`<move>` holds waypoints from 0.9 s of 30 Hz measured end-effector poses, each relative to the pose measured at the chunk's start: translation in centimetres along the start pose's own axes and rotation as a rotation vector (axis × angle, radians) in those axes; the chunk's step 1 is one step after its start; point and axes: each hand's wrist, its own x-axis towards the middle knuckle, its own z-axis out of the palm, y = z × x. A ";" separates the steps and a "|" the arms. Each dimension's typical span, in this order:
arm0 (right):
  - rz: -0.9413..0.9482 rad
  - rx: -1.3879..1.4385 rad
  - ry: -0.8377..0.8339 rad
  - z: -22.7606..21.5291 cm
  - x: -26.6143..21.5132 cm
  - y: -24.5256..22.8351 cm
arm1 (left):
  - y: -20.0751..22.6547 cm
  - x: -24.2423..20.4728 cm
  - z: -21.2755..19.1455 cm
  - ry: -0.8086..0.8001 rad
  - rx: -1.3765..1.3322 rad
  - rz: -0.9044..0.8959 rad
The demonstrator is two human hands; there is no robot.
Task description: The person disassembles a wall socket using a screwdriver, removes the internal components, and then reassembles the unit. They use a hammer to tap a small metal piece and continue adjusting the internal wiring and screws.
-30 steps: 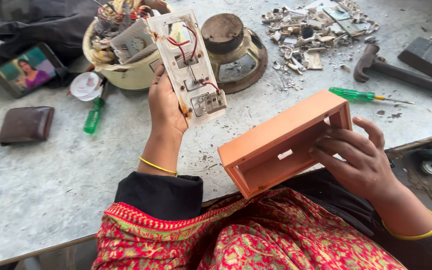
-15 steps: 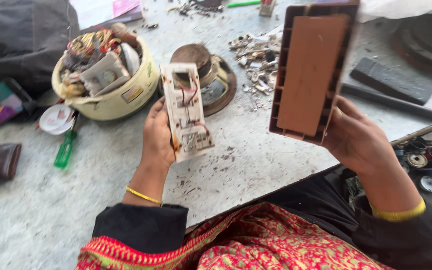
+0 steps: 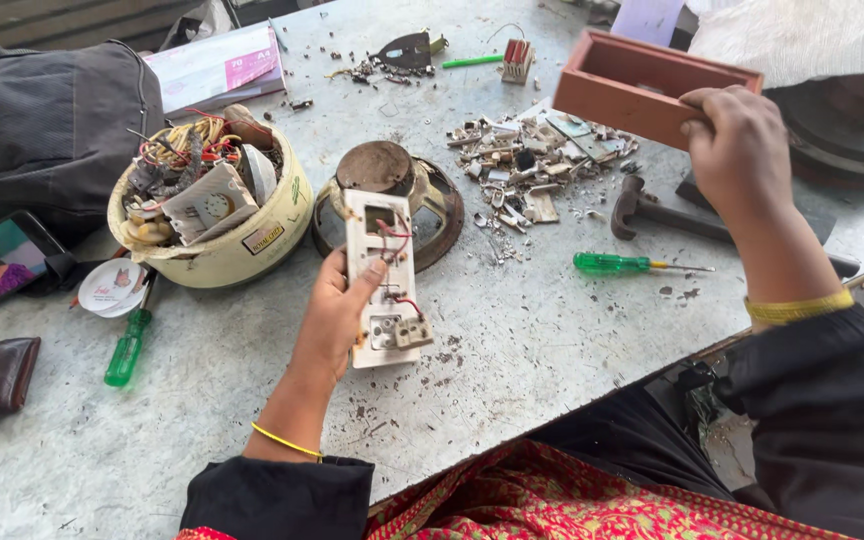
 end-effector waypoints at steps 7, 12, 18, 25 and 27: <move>0.139 -0.349 -0.050 6.6 1.3 6.6 | -0.1 -0.6 0.1 -0.040 0.104 0.019; 0.028 -0.492 -0.037 6.3 2.5 6.4 | 0.6 -0.9 0.6 -0.056 0.148 0.039; 0.040 -0.033 -0.369 9.7 7.3 1.7 | 0.4 -0.9 0.3 -0.055 0.167 0.027; -0.198 0.051 -0.264 16.5 7.8 1.7 | 0.2 -0.4 -0.1 -0.081 0.173 0.063; 0.074 0.163 -0.397 17.1 7.9 1.8 | 0.4 -0.3 -0.4 -0.061 0.203 0.049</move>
